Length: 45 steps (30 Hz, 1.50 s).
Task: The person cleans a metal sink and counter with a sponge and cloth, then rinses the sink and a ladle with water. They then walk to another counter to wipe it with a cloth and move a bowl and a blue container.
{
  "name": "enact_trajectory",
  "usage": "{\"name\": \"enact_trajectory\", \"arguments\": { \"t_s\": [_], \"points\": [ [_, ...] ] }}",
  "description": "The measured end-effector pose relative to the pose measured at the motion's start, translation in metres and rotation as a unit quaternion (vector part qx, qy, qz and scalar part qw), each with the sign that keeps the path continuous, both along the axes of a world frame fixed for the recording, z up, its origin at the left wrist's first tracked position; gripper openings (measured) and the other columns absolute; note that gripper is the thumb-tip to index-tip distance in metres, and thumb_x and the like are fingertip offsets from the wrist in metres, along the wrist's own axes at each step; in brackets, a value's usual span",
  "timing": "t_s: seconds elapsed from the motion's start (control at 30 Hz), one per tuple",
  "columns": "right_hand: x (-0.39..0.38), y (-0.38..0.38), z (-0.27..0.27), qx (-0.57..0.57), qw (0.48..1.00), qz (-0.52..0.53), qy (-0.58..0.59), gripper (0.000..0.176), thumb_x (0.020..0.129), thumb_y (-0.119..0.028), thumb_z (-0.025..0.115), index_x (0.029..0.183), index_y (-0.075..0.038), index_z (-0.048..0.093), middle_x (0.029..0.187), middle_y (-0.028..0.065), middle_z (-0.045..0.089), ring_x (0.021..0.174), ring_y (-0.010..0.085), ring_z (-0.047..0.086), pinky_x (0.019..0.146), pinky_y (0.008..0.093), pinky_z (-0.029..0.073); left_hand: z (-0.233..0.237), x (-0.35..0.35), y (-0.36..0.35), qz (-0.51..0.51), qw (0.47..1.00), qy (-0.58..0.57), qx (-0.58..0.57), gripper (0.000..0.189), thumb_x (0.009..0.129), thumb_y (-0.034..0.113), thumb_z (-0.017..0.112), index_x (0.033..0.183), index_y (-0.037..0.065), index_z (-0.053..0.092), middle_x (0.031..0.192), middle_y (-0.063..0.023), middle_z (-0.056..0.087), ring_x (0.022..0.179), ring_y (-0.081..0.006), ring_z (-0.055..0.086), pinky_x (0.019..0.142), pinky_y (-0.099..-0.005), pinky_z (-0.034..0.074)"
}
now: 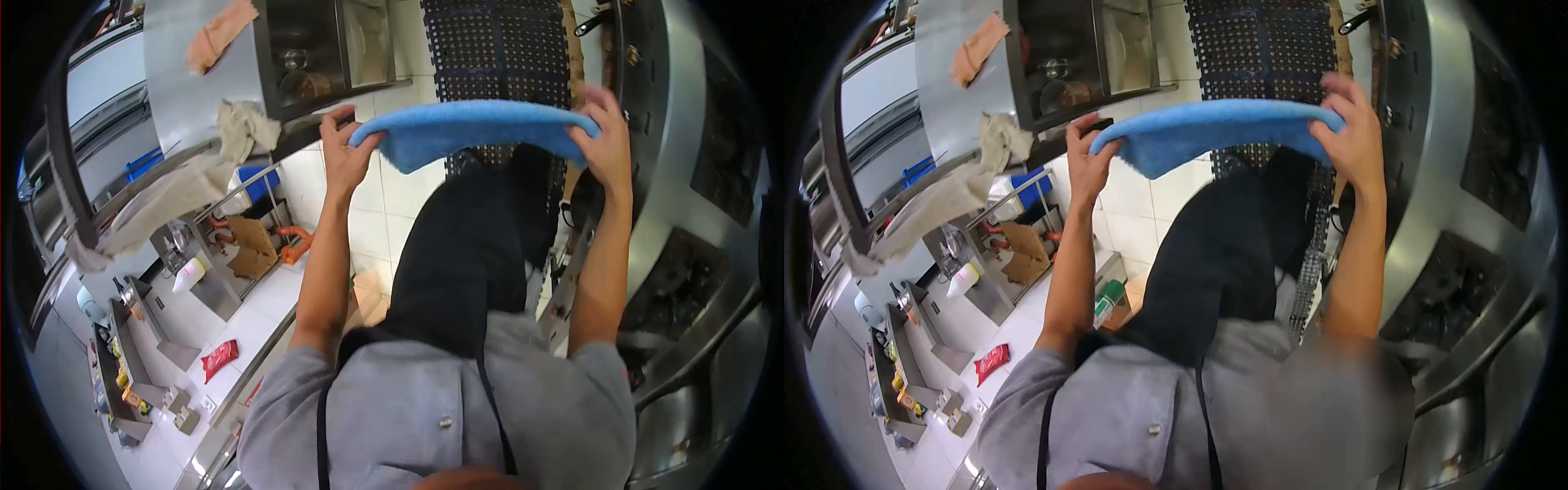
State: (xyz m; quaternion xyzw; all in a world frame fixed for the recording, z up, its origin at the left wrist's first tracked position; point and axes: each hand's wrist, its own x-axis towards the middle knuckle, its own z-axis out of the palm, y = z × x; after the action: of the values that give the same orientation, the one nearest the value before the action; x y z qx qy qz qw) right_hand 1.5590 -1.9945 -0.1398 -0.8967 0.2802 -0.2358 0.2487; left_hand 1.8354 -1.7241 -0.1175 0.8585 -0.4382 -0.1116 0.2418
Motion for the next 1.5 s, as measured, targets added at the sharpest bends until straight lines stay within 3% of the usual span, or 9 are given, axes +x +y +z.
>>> {"name": "enact_trajectory", "arguments": {
  "t_s": [0.07, 0.17, 0.27, 0.43, 0.6, 0.87, 1.0, 1.23, 1.5],
  "points": [
    [0.008, 0.021, -0.025, 0.451, 0.883, -0.111, 0.071, 0.015, 0.074, -0.012, 0.063, 0.082, -0.002, 0.057, 0.081, 0.0131, 0.061, 0.074, 0.0206, 0.061, 0.065, 0.0328, 0.046, -0.032, -0.006, -0.017, 0.166, 0.929, 0.326, -0.062, 0.017, 0.081, 0.015, 0.064, 0.084, -0.002, 0.065, 0.076, -0.0054, 0.062, 0.068, -0.0106, 0.056, 0.064, -0.0234, 0.045],
    [0.051, 0.080, -0.043, 0.468, 0.880, -0.080, -0.020, 0.020, 0.074, -0.007, 0.059, 0.092, -0.001, 0.056, 0.075, 0.0117, 0.060, 0.067, 0.0199, 0.059, 0.065, 0.0323, 0.047, -0.071, -0.048, -0.040, 0.136, 0.864, 0.481, 0.055, 0.029, 0.082, 0.027, 0.066, 0.096, 0.002, 0.059, 0.085, -0.0036, 0.059, 0.078, -0.0113, 0.056, 0.070, -0.0259, 0.046],
    [0.059, 0.121, -0.104, 0.562, 0.807, 0.172, -0.055, 0.066, 0.070, 0.005, 0.051, 0.134, 0.002, 0.032, 0.140, 0.0204, 0.031, 0.130, 0.0305, 0.034, 0.099, 0.0358, 0.036, -0.126, -0.079, -0.053, 0.061, 0.885, 0.460, -0.022, 0.057, 0.073, 0.025, 0.076, 0.117, 0.000, 0.050, 0.106, -0.0063, 0.055, 0.100, -0.0159, 0.050, 0.089, -0.0323, 0.041],
    [0.060, 0.082, -0.173, 0.862, 0.458, -0.008, -0.219, 0.057, 0.076, -0.003, 0.054, 0.130, 0.002, 0.035, 0.128, 0.0153, 0.049, 0.111, 0.0223, 0.052, 0.091, 0.0330, 0.041, -0.172, 0.000, -0.065, 0.239, 0.848, 0.472, -0.023, 0.039, 0.079, 0.020, 0.069, 0.110, -0.001, 0.058, 0.102, -0.0090, 0.062, 0.093, -0.0134, 0.056, 0.083, -0.0285, 0.046],
    [0.030, 0.102, -0.260, 0.732, 0.677, -0.059, 0.046, 0.036, 0.074, 0.009, 0.046, 0.108, -0.001, 0.050, 0.100, 0.0103, 0.060, 0.087, 0.0168, 0.058, 0.082, 0.0283, 0.045, -0.169, 0.153, -0.094, 0.433, 0.749, 0.414, -0.283, 0.014, 0.074, 0.010, 0.058, 0.086, 0.003, 0.059, 0.082, -0.0033, 0.059, 0.076, -0.0167, 0.058, 0.073, -0.0320, 0.051],
    [0.021, 0.107, -0.294, 0.699, 0.696, 0.016, 0.164, 0.023, 0.080, 0.007, 0.047, 0.102, 0.001, 0.052, 0.092, 0.0104, 0.062, 0.085, 0.0173, 0.060, 0.078, 0.0276, 0.048, -0.158, 0.291, -0.139, 0.582, 0.659, 0.267, -0.394, 0.052, 0.086, 0.034, 0.054, 0.124, 0.001, 0.044, 0.116, -0.0127, 0.054, 0.099, -0.0216, 0.053, 0.094, -0.0375, 0.039],
    [0.027, 0.109, -0.296, 0.621, 0.753, -0.002, 0.216, 0.022, 0.081, -0.004, 0.051, 0.104, -0.004, 0.054, 0.087, 0.0138, 0.065, 0.081, 0.0278, 0.064, 0.073, 0.0351, 0.049, -0.253, 0.112, -0.093, 0.315, 0.947, 0.030, 0.051, 0.057, 0.084, 0.035, 0.060, 0.123, -0.002, 0.041, 0.116, -0.0224, 0.052, 0.100, -0.0314, 0.054, 0.087, -0.0384, 0.042],
    [0.039, 0.114, -0.293, 0.553, 0.776, 0.017, 0.302, 0.021, 0.085, -0.013, 0.057, 0.104, -0.005, 0.056, 0.081, 0.0092, 0.064, 0.076, 0.0191, 0.062, 0.070, 0.0316, 0.048, -0.242, -0.224, 0.034, -0.424, 0.660, 0.239, 0.572, 0.044, 0.090, 0.032, 0.038, 0.127, 0.015, 0.051, 0.135, -0.0036, 0.045, 0.129, -0.0239, 0.034, 0.101, -0.0710, 0.002],
    [0.028, 0.108, -0.303, 0.832, 0.537, -0.128, 0.059, 0.029, 0.090, -0.011, 0.050, 0.117, -0.002, 0.048, 0.096, 0.0106, 0.061, 0.085, 0.0174, 0.059, 0.074, 0.0283, 0.049, -0.254, -0.228, 0.097, -0.458, 0.685, 0.243, 0.511, 0.041, 0.090, 0.029, 0.038, 0.128, 0.016, 0.049, 0.134, -0.0034, 0.046, 0.126, -0.0185, 0.039, 0.102, -0.0686, -0.004]
  ]
}}
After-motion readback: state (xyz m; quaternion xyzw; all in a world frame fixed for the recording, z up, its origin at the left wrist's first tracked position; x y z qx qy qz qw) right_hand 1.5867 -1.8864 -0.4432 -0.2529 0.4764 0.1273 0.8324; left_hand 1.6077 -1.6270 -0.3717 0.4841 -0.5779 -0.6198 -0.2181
